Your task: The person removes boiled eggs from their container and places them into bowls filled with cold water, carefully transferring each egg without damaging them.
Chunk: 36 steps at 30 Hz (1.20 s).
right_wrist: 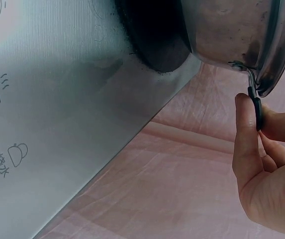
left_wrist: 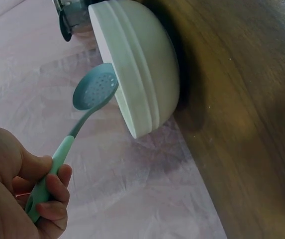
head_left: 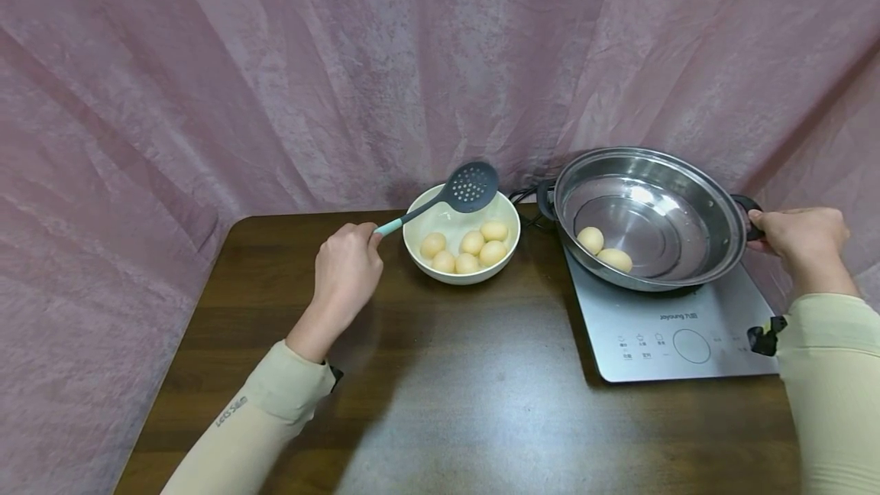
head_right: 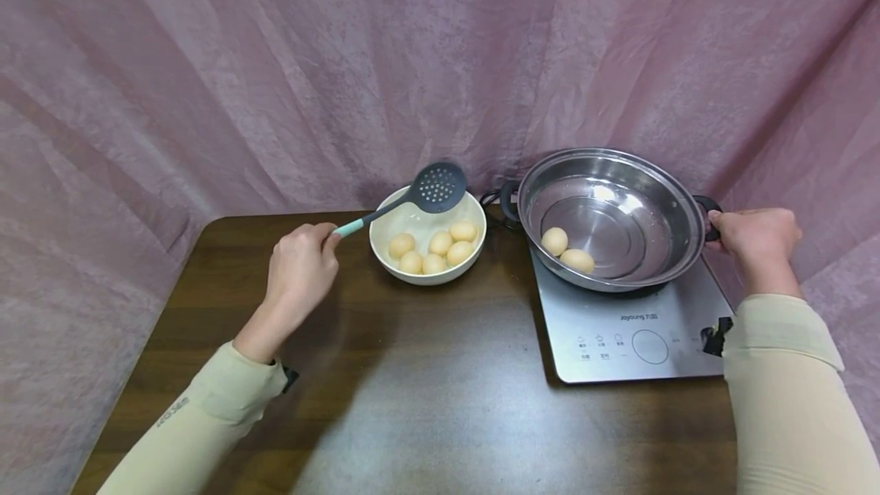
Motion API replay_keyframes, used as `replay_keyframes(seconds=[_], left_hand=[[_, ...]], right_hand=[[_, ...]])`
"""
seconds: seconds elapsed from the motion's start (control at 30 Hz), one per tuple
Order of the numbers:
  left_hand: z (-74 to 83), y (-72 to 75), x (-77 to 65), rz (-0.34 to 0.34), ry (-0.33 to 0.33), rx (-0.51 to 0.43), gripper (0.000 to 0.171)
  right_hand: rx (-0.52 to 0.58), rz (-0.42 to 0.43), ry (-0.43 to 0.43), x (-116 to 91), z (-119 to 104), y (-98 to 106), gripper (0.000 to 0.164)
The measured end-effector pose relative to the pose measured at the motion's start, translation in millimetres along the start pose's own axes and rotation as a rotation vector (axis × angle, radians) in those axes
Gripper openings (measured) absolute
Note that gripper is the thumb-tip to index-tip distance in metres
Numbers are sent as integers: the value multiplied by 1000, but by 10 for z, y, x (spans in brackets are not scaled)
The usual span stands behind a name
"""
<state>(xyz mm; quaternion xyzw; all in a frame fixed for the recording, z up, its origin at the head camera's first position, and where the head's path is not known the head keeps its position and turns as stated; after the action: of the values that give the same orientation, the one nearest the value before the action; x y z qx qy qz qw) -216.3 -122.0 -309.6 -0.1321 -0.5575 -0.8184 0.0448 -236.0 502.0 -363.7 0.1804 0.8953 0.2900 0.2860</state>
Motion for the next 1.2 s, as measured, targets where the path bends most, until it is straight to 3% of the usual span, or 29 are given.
replay_keyframes(seconds=[0.13, 0.3, 0.4, 0.53, 0.83, 1.03, 1.2], left_hand=[[-7, 16, 28, -28, 22, -59, 16], [19, -7, 58, -101, 69, -249, 20], [115, -2, 81, -119, 69, -333, 21], [324, 45, 138, -98, 24, -366, 21], [1013, 76, 231, -25, -176, -238, 13], [1457, -27, 166, -14, -299, -105, 12], [1738, -108, 106, 1, -378, 18, 12]], right_hand=[[5, -1, 1, -2, -2, 0, 59], [5, 0, 8, -3, -20, -2, 59], [-2, -1, 8, -8, -30, -8, 59], [1, -4, 4, -18, -30, -13, 59], [-2, -4, -1, -8, 1, -3, 60], [-3, -5, -25, -1, 15, 1, 62], [-4, -3, -31, 1, 0, 6, 63]])
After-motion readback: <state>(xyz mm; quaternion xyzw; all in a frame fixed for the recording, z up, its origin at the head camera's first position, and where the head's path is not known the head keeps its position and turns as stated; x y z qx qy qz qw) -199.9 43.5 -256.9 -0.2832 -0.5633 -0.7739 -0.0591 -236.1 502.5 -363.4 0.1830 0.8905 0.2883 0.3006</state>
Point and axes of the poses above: each hand's wrist, its own x-axis towards the middle knuckle, its own y-axis out of the back of the hand, z = x × y, the point moved 9 cm from there along x, towards the middle knuckle, and after that the axes turned 9 degrees about -z, right-handed, at the moved point
